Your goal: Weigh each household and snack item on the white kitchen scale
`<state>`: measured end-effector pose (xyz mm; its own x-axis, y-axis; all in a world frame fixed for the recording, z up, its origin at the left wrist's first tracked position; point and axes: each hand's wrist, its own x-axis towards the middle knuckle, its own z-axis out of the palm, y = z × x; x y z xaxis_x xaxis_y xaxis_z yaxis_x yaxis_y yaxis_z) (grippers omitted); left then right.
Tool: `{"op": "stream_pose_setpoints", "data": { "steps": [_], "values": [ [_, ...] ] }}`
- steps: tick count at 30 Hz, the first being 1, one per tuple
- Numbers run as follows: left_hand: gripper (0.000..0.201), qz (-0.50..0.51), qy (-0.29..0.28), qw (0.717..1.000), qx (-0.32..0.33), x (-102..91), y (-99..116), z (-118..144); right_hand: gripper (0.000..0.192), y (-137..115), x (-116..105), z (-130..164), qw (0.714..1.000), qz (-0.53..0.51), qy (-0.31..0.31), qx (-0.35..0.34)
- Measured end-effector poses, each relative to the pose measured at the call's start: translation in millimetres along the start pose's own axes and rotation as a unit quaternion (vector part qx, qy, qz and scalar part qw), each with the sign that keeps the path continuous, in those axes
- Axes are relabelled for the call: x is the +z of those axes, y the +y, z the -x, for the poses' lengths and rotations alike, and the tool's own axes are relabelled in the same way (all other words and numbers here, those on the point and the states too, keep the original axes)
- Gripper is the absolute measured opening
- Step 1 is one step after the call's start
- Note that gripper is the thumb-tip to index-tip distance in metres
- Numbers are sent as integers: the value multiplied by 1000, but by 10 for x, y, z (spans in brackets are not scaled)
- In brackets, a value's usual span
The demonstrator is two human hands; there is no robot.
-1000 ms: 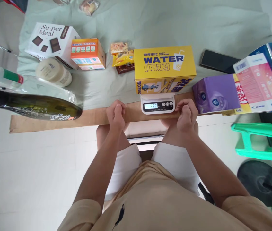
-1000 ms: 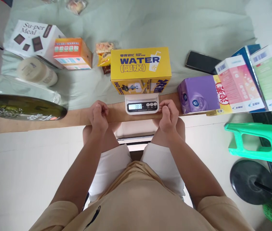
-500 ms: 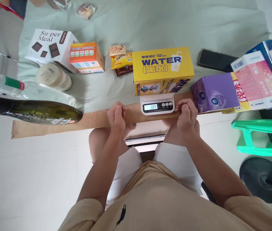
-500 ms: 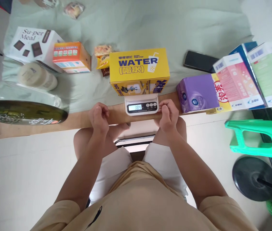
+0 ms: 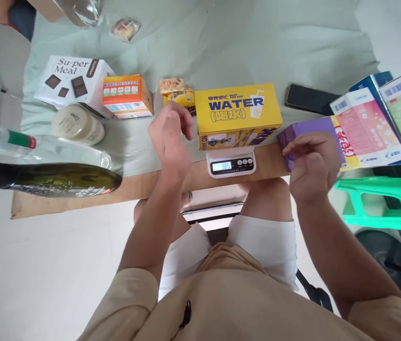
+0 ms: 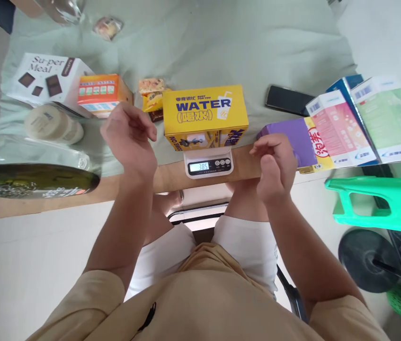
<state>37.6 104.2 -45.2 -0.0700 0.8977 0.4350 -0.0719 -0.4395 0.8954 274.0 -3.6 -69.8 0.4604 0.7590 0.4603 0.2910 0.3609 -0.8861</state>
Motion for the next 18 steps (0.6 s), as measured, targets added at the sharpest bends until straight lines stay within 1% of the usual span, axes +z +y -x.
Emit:
{"op": "stream_pose_setpoints", "data": {
  "steps": [3,5,6,7,8,10,11,13,14,15,16,18],
  "values": [
    [62,4,-8,1000,27,-59,-117,24,33,-155,-100,-178,996,58,-60,-31],
    [61,4,-13,1000,24,-141,-231,97,32,-283,-102,-329,986,120,-105,-57],
    [61,-1,-18,1000,19,-181,-284,126,32,-357,-69,-425,978,151,-133,-58],
    [62,-10,-24,1000,15,-216,-330,145,36,-434,-13,-535,968,179,-166,-53],
    [63,-23,-31,999,11,-245,-366,150,43,-506,67,-657,957,202,-203,-39],
    [66,-49,-42,998,5,-284,-413,132,65,-607,271,-924,930,235,-281,-11],
    [67,-58,-45,997,3,-296,-426,115,74,-623,383,-1058,917,243,-316,-1],
    [68,-65,-52,997,1,-308,-442,78,78,-572,594,-1307,901,236,-365,18],
    [68,-64,-56,996,2,-310,-450,63,75,-507,682,-1413,899,226,-373,32],
    [68,-64,-62,996,3,-309,-458,50,68,-419,756,-1504,904,216,-367,48],
    [68,-64,-67,996,5,-306,-468,38,60,-311,812,-1576,913,207,-345,64],
    [69,-65,-74,995,9,-297,-491,19,45,-62,873,-1664,941,186,-267,92]
  ]
}}
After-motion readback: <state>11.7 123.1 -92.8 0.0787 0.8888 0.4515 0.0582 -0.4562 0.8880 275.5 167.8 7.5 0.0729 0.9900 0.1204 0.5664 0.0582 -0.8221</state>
